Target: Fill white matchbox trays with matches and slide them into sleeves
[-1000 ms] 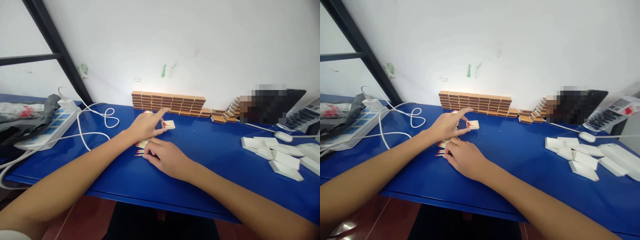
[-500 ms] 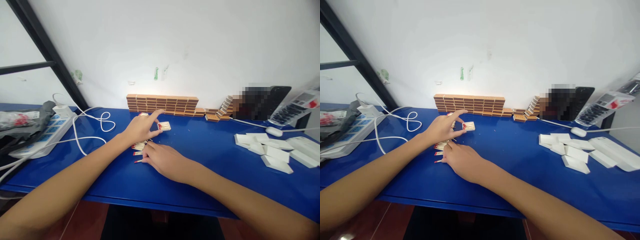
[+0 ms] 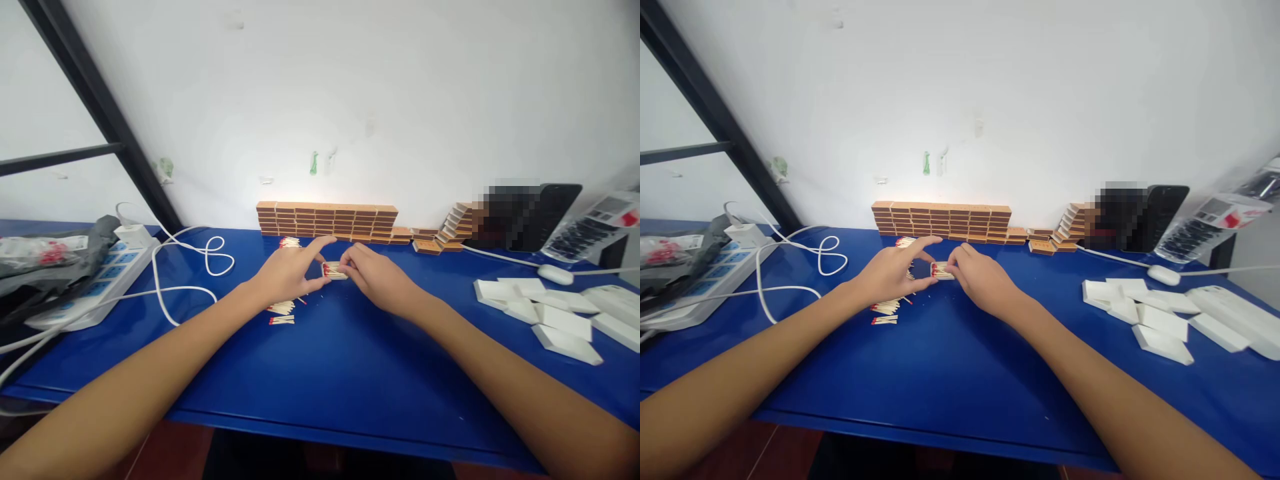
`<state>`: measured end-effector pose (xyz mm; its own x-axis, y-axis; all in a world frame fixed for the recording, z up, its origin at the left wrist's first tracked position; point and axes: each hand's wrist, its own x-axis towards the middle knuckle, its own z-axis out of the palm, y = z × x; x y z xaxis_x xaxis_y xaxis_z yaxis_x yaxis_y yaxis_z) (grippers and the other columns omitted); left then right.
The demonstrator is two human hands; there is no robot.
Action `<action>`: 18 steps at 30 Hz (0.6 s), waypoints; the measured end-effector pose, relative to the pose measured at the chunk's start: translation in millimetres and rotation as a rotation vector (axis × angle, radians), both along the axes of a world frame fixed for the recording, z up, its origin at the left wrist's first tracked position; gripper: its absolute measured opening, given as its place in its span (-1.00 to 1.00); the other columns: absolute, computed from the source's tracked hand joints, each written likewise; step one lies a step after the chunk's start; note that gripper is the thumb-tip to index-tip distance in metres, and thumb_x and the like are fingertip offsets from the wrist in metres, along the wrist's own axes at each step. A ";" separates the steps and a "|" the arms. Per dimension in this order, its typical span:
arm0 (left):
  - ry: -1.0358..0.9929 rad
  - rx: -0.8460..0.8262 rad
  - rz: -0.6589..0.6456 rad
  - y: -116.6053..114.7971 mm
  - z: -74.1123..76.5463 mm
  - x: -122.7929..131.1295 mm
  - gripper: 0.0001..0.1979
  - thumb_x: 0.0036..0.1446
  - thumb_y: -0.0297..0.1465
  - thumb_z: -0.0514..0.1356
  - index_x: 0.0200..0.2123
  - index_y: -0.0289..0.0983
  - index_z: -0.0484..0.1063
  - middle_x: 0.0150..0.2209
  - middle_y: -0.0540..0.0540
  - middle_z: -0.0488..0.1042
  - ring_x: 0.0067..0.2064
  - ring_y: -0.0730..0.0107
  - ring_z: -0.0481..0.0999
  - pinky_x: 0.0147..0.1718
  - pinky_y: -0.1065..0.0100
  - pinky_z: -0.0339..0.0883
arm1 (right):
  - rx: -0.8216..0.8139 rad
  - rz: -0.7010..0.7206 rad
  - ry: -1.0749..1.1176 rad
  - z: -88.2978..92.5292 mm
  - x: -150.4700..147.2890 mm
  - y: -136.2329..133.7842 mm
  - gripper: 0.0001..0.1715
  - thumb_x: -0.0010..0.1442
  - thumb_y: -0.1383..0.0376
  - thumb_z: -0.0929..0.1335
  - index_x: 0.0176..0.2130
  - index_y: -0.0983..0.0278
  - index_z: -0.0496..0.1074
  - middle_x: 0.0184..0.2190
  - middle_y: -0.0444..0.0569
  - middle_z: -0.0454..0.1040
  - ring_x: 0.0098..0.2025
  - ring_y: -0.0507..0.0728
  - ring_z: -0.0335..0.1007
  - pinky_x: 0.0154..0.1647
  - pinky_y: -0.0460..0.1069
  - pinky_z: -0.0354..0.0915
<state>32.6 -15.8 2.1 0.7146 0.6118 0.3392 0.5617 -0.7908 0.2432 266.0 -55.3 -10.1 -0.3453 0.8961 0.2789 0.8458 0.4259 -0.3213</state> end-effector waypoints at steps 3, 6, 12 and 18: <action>0.007 -0.020 -0.012 -0.8 -1.5 0.8 -0.24 0.30 -0.29 0.36 0.43 -0.11 0.07 0.04 -0.04 0.65 -0.27 0.30 0.69 -0.30 0.33 0.38 | 0.009 0.042 0.002 -1.7 1.3 -0.3 -0.86 0.48 0.30 0.26 -0.13 0.25 0.40 -0.15 0.02 0.45 -0.25 0.13 0.36 -0.23 0.01 0.22; 0.033 -0.047 -0.016 -1.2 -3.4 1.1 -0.28 0.30 -0.28 0.37 0.40 -0.11 0.11 0.04 -0.01 0.66 -0.29 0.31 0.68 -0.29 0.31 0.40 | 0.051 0.062 0.024 0.6 6.6 1.4 -0.84 0.48 0.28 0.27 -0.14 0.24 0.43 -0.18 0.00 0.44 -0.26 0.13 0.35 -0.21 0.01 0.21; 0.078 -0.059 -0.031 -0.8 -6.7 0.0 -0.33 0.30 -0.26 0.36 0.37 -0.12 0.16 0.01 -0.02 0.67 -0.33 0.31 0.66 -0.31 0.29 0.40 | -0.072 0.156 0.049 7.3 17.8 3.8 -0.89 0.37 0.23 0.38 -0.18 0.23 0.48 -0.24 -0.04 0.44 -0.24 0.11 0.36 -0.21 0.00 0.23; 0.123 0.010 -0.024 -0.2 -9.1 -0.8 -0.39 0.31 -0.19 0.35 0.33 -0.16 0.26 -0.10 -0.04 0.69 -0.39 0.30 0.63 -0.40 0.32 0.33 | -0.081 0.139 0.030 5.4 13.6 3.5 -0.90 0.39 0.29 0.35 -0.20 0.23 0.48 -0.28 -0.07 0.43 -0.30 0.08 0.33 -0.28 -0.02 0.18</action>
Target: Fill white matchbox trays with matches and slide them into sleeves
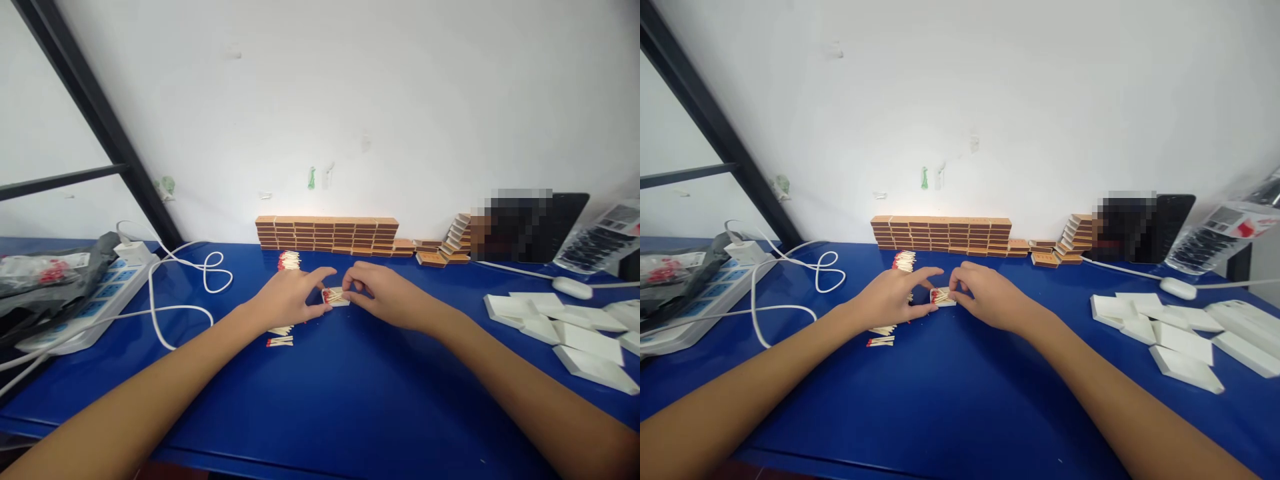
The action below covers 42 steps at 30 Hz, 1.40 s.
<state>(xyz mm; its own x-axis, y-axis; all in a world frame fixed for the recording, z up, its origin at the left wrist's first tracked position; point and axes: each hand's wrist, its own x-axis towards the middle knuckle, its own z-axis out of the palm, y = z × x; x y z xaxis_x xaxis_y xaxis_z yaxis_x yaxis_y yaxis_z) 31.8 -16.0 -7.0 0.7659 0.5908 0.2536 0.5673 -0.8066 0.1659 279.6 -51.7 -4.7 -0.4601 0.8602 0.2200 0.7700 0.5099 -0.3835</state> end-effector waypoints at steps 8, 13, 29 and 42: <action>0.035 0.035 -0.008 -3.0 0.0 0.1 -0.45 0.35 -0.19 0.32 0.31 -0.16 0.28 -0.09 -0.04 0.68 -0.37 0.30 0.62 -0.41 0.32 0.32 | 0.001 -0.001 -0.026 0.7 -1.4 -1.7 -0.91 0.39 0.26 0.37 -0.18 0.23 0.47 -0.26 -0.06 0.44 -0.28 0.09 0.36 -0.28 -0.01 0.18; 0.031 0.054 -0.007 -4.7 0.8 0.9 -0.41 0.33 -0.23 0.32 0.34 -0.14 0.24 -0.04 -0.04 0.67 -0.33 0.29 0.64 -0.39 0.33 0.34 | 0.015 -0.023 -0.055 -0.9 -2.3 -3.1 -0.94 0.38 0.32 0.36 -0.19 0.22 0.47 -0.24 -0.06 0.45 -0.29 0.09 0.37 -0.30 -0.01 0.18; 0.051 0.096 -0.011 -8.6 0.7 2.5 -0.37 0.36 -0.22 0.29 0.39 -0.16 0.17 -0.10 -0.03 0.67 -0.36 0.28 0.62 -0.44 0.32 0.29 | 0.064 -0.039 -0.183 1.5 -10.4 -8.5 -0.91 0.42 0.26 0.39 -0.16 0.23 0.48 -0.17 -0.02 0.50 -0.32 0.09 0.40 -0.34 0.00 0.15; 0.040 0.100 -0.008 -7.4 -0.7 2.0 -0.33 0.35 -0.22 0.31 0.41 -0.13 0.13 -0.11 -0.01 0.67 -0.39 0.31 0.60 -0.45 0.33 0.28 | 0.085 -0.052 -0.339 9.6 -14.2 -15.8 -0.89 0.43 0.36 0.34 -0.13 0.29 0.50 -0.15 0.01 0.49 -0.31 0.09 0.41 -0.35 -0.01 0.10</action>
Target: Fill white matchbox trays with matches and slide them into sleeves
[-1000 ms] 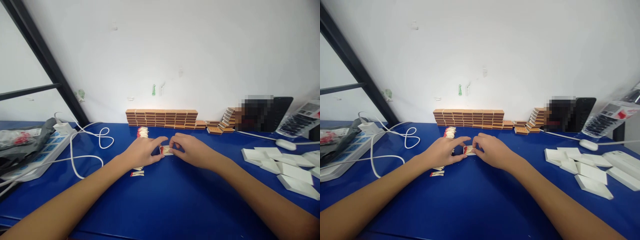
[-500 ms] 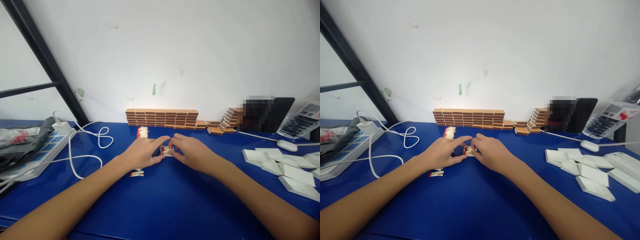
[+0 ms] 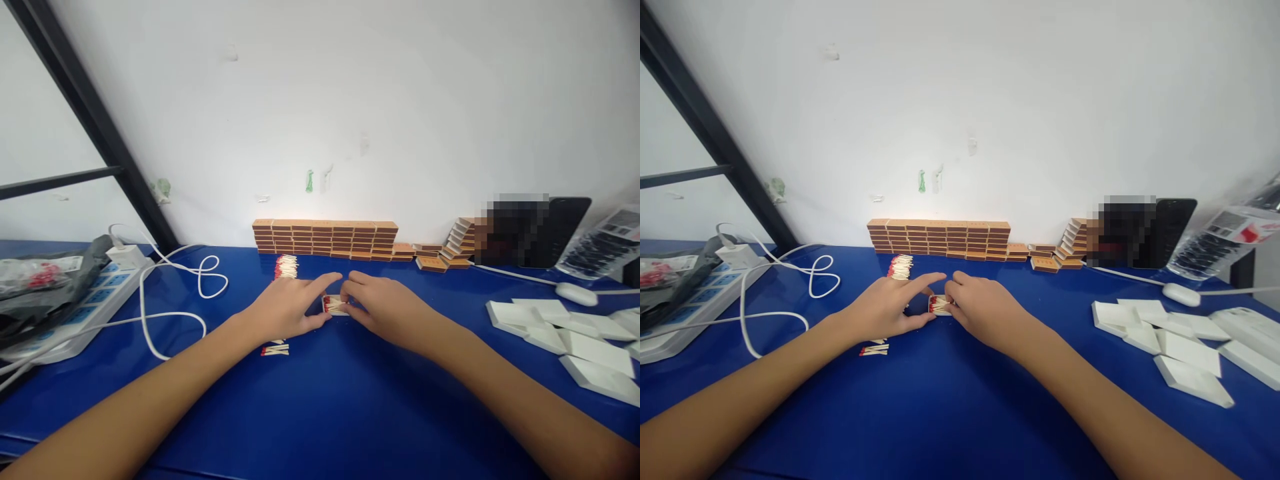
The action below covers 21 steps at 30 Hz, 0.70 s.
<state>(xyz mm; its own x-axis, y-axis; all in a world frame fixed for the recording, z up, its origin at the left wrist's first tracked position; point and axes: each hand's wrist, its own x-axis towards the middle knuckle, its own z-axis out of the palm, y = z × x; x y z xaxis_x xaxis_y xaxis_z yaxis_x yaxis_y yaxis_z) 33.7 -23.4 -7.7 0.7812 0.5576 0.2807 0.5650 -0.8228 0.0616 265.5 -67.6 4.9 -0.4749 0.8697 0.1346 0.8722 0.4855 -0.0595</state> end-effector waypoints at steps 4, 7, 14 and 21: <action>-0.004 -0.015 -0.005 0.0 0.3 0.4 -0.32 0.34 -0.24 0.32 0.41 -0.14 0.14 -0.08 -0.01 0.66 -0.39 0.33 0.59 -0.42 0.33 0.30 | -0.013 0.047 0.053 -0.1 2.9 -0.4 -0.87 0.45 0.31 0.34 -0.14 0.27 0.50 -0.16 -0.01 0.49 -0.33 0.08 0.39 -0.33 0.00 0.12; 0.000 -0.021 0.002 -0.3 0.4 0.5 -0.32 0.33 -0.24 0.32 0.41 -0.14 0.14 -0.08 -0.01 0.66 -0.38 0.32 0.60 -0.43 0.33 0.30 | -0.013 0.056 0.092 0.6 5.6 0.4 -0.86 0.45 0.33 0.32 -0.14 0.27 0.50 -0.16 0.00 0.49 -0.31 0.09 0.39 -0.32 0.00 0.13; -0.003 0.012 -0.066 -0.1 2.8 -0.7 -0.68 0.36 -0.27 0.32 0.12 -0.22 0.48 -0.13 -0.04 0.65 -0.20 0.24 0.65 -0.36 0.31 0.34 | -0.115 0.073 0.182 2.5 8.2 1.1 -0.84 0.41 0.33 0.33 -0.24 0.25 0.49 -0.25 -0.03 0.45 -0.33 0.07 0.34 -0.32 -0.02 0.15; -0.008 -0.030 -0.101 2.1 2.8 -1.3 -0.84 0.35 -0.32 0.33 -0.07 -0.25 0.55 -0.12 -0.03 0.64 -0.16 0.24 0.65 -0.33 0.31 0.34 | -0.120 0.095 0.261 -1.9 8.0 3.0 -0.89 0.37 0.37 0.34 -0.23 0.23 0.47 -0.26 -0.07 0.43 -0.31 0.06 0.32 -0.30 -0.03 0.16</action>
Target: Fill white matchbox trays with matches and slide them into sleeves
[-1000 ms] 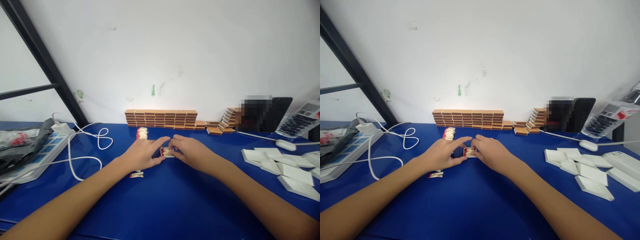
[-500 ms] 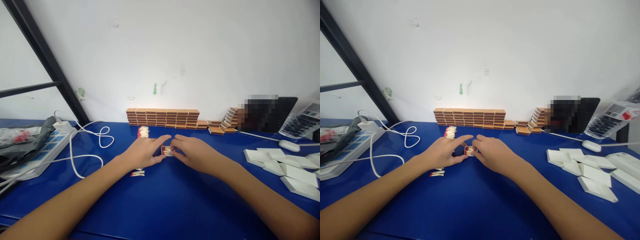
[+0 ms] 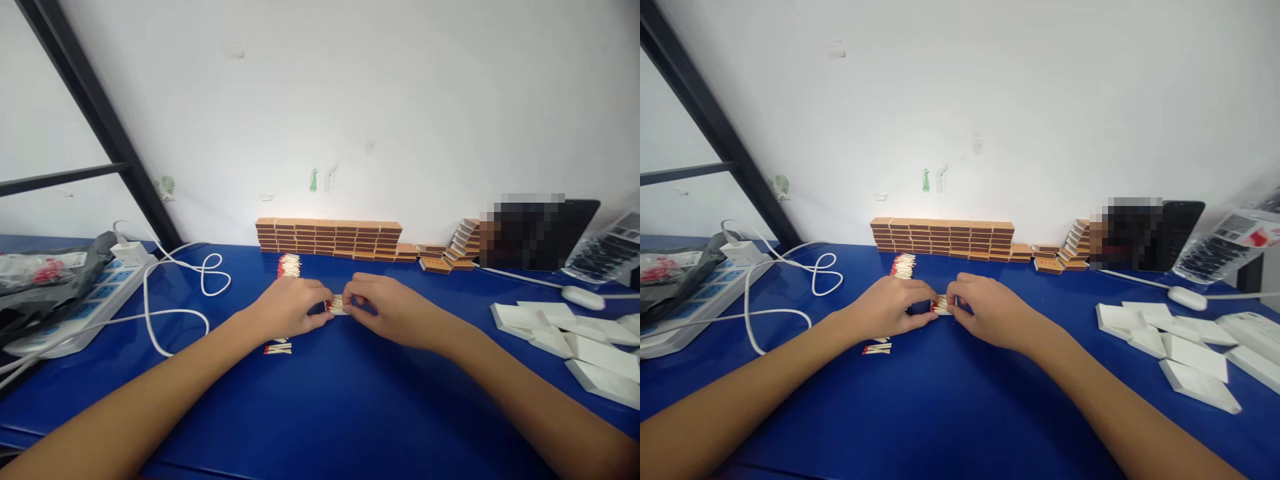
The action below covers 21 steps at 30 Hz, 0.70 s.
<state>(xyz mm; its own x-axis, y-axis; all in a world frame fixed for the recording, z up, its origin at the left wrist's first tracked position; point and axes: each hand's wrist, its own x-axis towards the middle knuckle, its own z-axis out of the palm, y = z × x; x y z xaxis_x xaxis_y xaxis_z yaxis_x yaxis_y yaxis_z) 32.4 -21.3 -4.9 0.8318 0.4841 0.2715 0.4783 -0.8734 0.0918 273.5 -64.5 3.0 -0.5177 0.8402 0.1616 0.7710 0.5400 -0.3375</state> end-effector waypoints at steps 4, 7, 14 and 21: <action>0.016 0.011 0.018 -0.9 -1.3 0.6 -0.82 0.36 -0.29 0.31 -0.05 -0.25 0.55 -0.14 -0.05 0.64 -0.19 0.23 0.65 -0.35 0.29 0.34 | -0.003 -0.024 -0.017 -3.2 -3.4 0.5 -0.86 0.37 0.38 0.33 -0.27 0.23 0.45 -0.29 -0.08 0.42 -0.34 0.06 0.28 -0.31 -0.02 0.12; 0.013 0.023 0.026 -2.4 -1.4 1.0 -0.72 0.35 -0.29 0.32 0.07 -0.24 0.50 -0.13 -0.04 0.65 -0.18 0.21 0.65 -0.36 0.28 0.34 | 0.013 -0.088 -0.033 -5.2 -6.8 0.9 -0.86 0.35 0.40 0.33 -0.29 0.24 0.43 -0.30 -0.09 0.41 -0.35 0.06 0.26 -0.31 -0.01 0.10; 0.029 0.024 0.062 -5.0 0.1 2.0 -0.56 0.37 -0.25 0.30 0.24 -0.20 0.36 -0.11 -0.05 0.66 -0.21 0.19 0.67 -0.38 0.29 0.36 | -0.010 -0.094 -0.011 -0.4 -5.6 0.7 -0.90 0.32 0.42 0.37 -0.24 0.24 0.49 -0.25 -0.07 0.46 -0.31 0.06 0.31 -0.28 -0.02 0.14; 0.054 0.006 0.088 -4.4 -2.1 1.9 -0.39 0.35 -0.25 0.32 0.36 -0.16 0.20 -0.05 -0.06 0.66 -0.23 0.18 0.68 -0.35 0.29 0.40 | -0.001 -0.091 -0.050 1.7 -1.4 3.1 -0.89 0.34 0.42 0.36 -0.25 0.25 0.48 -0.27 -0.07 0.44 -0.33 0.05 0.32 -0.30 -0.04 0.14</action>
<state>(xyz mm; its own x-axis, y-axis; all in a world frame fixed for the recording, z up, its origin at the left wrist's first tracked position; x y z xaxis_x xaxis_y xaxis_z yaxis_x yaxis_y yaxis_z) 34.3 -25.8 -6.9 0.7996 0.5545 0.2307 0.5573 -0.8282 0.0590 272.1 -61.4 4.7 -0.4471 0.8839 0.1369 0.8326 0.4672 -0.2976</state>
